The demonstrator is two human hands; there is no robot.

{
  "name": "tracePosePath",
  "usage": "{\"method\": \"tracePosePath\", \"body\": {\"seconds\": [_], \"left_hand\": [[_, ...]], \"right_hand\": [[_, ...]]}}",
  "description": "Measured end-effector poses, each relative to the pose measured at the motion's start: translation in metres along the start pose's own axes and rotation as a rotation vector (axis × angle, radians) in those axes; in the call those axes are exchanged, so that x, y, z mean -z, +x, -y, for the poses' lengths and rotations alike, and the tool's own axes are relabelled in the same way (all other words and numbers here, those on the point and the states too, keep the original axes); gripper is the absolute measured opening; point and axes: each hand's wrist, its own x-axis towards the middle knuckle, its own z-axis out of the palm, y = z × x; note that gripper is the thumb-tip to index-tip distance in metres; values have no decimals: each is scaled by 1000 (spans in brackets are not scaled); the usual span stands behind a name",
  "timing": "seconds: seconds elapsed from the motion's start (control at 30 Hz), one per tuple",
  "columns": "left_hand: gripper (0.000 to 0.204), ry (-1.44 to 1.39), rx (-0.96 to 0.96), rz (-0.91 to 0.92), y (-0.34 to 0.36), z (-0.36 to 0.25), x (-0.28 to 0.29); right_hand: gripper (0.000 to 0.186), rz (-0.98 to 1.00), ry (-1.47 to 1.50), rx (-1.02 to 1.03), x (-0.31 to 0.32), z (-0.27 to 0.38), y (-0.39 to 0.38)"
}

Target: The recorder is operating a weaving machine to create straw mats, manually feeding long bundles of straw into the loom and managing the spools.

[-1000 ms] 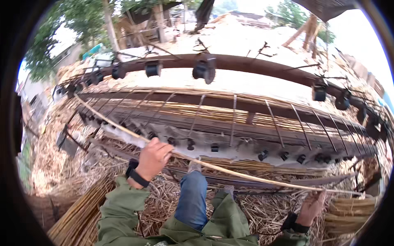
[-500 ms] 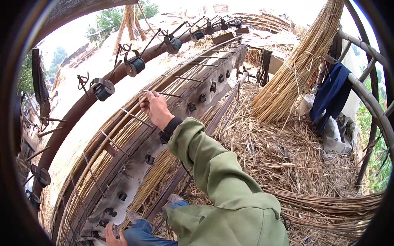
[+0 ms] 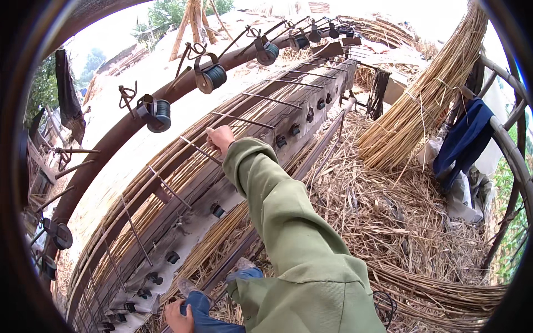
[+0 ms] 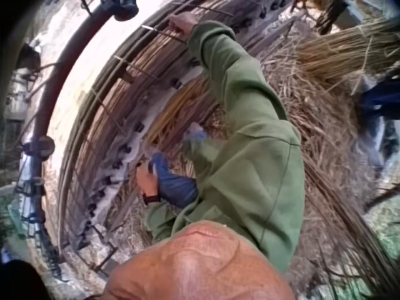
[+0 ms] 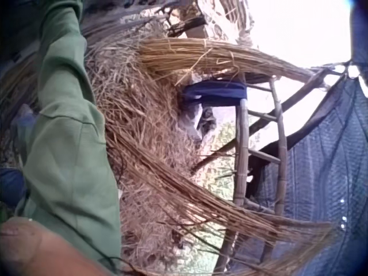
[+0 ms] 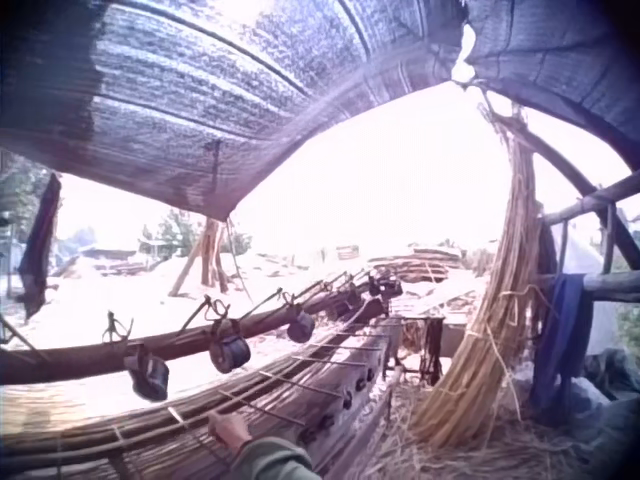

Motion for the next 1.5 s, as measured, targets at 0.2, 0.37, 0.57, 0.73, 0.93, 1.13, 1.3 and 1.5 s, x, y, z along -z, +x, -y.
{"method": "tracePosePath", "body": {"seconds": [0.2,0.37,0.57,0.73,0.93,1.13,1.3,1.5], "left_hand": [[20,-134,-25,-151,-8,0,-8],[19,-126,-12,-150,-16,0,-12],[12,-186,39,-268,-34,14,-24],[12,-262,85,-232,-34,48,-67],[15,-292,74,-112,-28,63,-129],[14,-481,252,-15,-2,82,-118],[21,-381,173,2,3,88,-93],[35,-164,255,70,-14,51,-36]], "right_hand": [[35,199,-293,5,11,-115,-123],[39,537,-303,-104,-10,-211,-271],[35,913,-644,324,-18,-239,-369],[34,909,-703,274,-6,-230,-374],[35,803,-630,272,1,-234,-371],[34,802,-448,166,0,-242,-352],[34,818,-310,-119,-14,-250,-335],[30,807,-390,-141,-24,-277,-335]]}}
